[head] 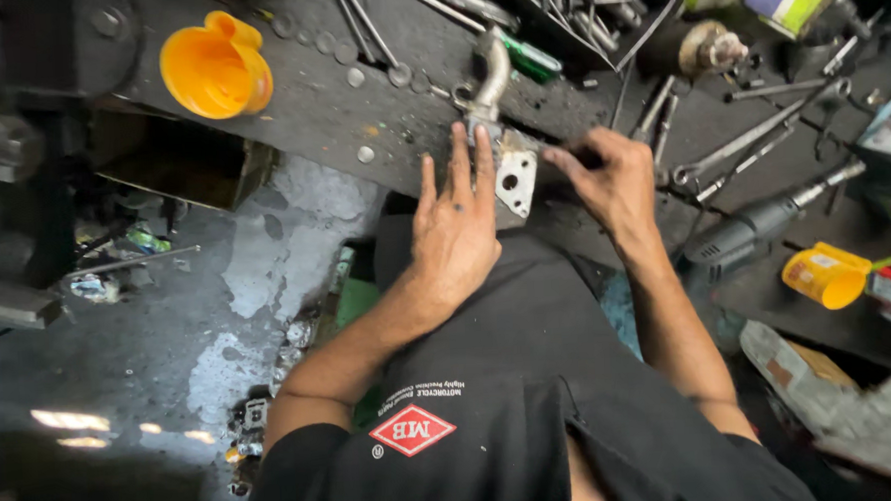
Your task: The person uses a rotary tool to grind and smooth the surfaces of a metal engine cylinder head. They rotate the part to access different areas, then switch to a small file to deburr edges and clean ports. The part is inspected and repositioned throughout the process.
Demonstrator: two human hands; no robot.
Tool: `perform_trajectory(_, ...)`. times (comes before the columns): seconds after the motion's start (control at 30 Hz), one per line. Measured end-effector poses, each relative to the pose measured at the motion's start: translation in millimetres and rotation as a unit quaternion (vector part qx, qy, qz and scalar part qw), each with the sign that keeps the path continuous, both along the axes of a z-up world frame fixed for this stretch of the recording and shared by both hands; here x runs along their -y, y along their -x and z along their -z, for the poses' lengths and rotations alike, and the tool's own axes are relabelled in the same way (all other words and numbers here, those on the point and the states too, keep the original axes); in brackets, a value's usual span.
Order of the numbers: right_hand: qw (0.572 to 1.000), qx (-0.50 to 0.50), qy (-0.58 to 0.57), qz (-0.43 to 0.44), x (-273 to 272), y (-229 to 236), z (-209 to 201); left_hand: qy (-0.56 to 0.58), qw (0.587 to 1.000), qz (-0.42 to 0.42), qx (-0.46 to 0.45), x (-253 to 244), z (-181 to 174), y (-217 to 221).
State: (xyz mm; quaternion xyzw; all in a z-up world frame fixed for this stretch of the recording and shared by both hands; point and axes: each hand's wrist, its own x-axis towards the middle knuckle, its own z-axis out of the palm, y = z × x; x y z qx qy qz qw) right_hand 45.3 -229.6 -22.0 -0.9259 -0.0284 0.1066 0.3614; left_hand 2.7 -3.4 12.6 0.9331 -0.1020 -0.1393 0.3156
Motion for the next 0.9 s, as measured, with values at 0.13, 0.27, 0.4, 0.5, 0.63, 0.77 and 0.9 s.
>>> perform_trajectory(0.13,0.999,0.035,-0.004,-0.022,2.0,0.1,-2.4,-0.011,1.0,-0.011,0.021,1.1,1.8,-2.0)
perform_trajectory(0.27,0.999,0.005,0.013,-0.031,1.8,4.9,-5.8,-0.03,0.999,-0.007,0.02,2.6,3.9,1.9)
perform_trajectory(0.4,0.999,0.021,0.0,-0.05,-3.3,-5.6,-5.0,-0.016,1.0,-0.003,0.013,0.6,1.6,-2.6)
perform_trajectory(0.5,0.998,0.023,0.011,-0.063,1.0,-2.4,-5.3,-0.043,0.999,0.01,0.02,0.6,1.9,-0.6)
perform_trajectory(0.63,0.998,0.023,0.013,-0.063,-2.4,-6.6,-3.9,-0.021,1.0,-0.001,0.02,-0.5,-1.1,-4.0)
perform_trajectory(0.77,0.999,0.021,0.01,-0.033,-4.0,2.1,-1.5,-0.021,1.0,0.004,0.011,1.5,2.1,-0.4)
perform_trajectory(0.9,0.998,0.053,0.019,-0.035,-6.8,2.9,-3.6,-0.037,0.998,-0.006,0.042,1.5,1.7,-0.8)
